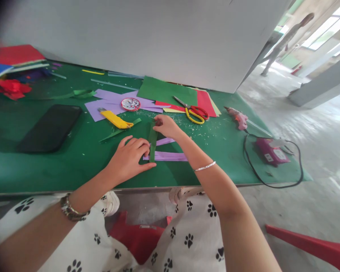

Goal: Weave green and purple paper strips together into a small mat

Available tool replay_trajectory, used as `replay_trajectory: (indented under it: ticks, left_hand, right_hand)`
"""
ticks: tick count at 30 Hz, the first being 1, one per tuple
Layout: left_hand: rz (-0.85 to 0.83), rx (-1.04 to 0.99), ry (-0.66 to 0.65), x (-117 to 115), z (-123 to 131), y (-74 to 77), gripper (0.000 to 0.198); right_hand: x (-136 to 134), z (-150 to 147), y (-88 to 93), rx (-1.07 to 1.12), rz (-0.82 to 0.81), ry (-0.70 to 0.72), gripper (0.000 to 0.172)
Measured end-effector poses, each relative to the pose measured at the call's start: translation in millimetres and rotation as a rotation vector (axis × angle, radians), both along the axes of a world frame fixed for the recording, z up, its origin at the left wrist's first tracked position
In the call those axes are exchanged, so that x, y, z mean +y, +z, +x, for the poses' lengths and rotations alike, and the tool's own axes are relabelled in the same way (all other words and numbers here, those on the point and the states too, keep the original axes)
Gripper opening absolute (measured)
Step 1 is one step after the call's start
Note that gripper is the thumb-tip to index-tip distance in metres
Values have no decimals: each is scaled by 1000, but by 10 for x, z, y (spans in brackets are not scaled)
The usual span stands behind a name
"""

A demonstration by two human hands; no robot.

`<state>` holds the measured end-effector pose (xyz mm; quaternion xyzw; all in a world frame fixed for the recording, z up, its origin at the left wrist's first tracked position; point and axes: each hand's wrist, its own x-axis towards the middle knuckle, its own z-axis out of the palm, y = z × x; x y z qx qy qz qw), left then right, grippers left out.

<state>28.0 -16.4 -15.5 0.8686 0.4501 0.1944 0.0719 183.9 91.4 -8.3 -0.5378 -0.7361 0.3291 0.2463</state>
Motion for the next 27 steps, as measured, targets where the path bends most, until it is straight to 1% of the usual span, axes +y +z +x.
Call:
replay_trajectory:
  ticks: [4,8,12,15,17,19,23,27]
  left_hand:
    - [-23,-31,-2,3,2,-2,32]
    - [1,-24,11,-2,7,-22,25]
    - [5,-4,3,-2,-1,-49,20]
    - [-7,0,6,8,-1,-51,22]
    - [-19,6,11,13,5,-43,21]
    - [-32,6,16,16,11,-30,21]
    - [-49,2,15,12,13,-16,20]
    - [-46,-10,9,6,7,-25,20]
  right_hand:
    - [8,7,-2,-32,2,-17,24]
    - [-28,14,24,-81,12,13,24]
    - [-133,2,65,-280,139,-65,23]
    - [-221,-28,76,-419,229,-54,31]
    - [-243,-51,75,-458,251,-33,38]
    - [-222,-68,81,-470,214,-29,40]
    - [-129,-56,120,-455,81,-3,34]
    - [-106,8,147,-483,94,60,8]
